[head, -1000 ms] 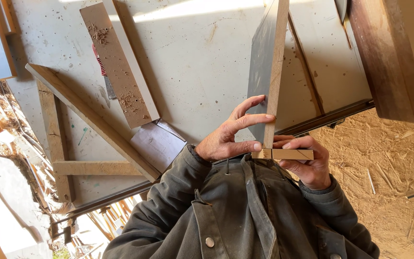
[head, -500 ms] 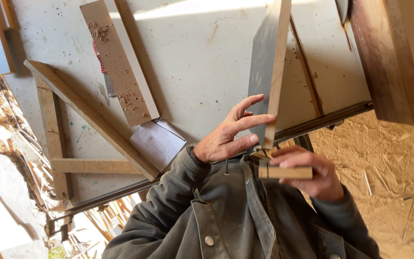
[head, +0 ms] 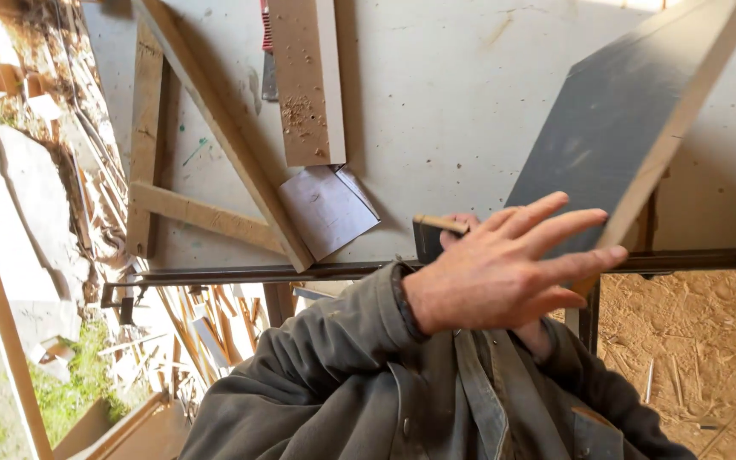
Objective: The person adjusts the camera, then picks up a dark rectangular board and places it on a workbench. They use a sanding block to sand the surface of the board, then flip it over to sand the edges and the other side. The person also handles a smaller piece of wood and a metal bar during the process.
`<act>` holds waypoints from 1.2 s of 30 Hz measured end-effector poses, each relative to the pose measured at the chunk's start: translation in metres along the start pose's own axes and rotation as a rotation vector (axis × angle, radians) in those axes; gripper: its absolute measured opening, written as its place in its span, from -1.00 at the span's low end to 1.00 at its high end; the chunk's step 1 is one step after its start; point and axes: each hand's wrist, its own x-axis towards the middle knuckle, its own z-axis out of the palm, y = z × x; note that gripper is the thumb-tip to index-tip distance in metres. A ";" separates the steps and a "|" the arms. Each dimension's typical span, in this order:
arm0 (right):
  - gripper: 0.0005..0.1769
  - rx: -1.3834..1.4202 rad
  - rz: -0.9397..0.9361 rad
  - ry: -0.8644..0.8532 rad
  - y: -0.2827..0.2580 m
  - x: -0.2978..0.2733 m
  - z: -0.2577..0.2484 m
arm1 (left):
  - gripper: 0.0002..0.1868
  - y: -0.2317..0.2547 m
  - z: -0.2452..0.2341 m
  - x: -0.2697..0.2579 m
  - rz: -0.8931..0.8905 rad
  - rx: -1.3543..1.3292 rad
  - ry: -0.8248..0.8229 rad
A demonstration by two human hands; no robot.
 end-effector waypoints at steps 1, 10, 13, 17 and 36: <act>-0.53 -0.003 0.003 -0.011 0.014 0.019 0.012 | -0.16 0.001 0.006 -0.001 -0.010 -0.004 0.004; -0.43 0.757 0.364 -0.057 0.028 0.084 0.033 | -0.29 0.001 0.040 -0.009 -0.015 -0.218 0.219; -0.24 0.454 0.359 -0.097 0.037 0.043 0.016 | -0.33 -0.003 0.040 -0.010 0.007 -0.269 0.227; -0.08 1.047 0.557 -0.001 0.071 -0.046 -0.036 | -0.39 -0.010 0.030 -0.013 0.047 -0.342 0.153; -0.18 0.206 0.211 0.330 -0.089 -0.113 -0.186 | -0.20 -0.134 0.134 0.003 -0.721 -0.706 0.046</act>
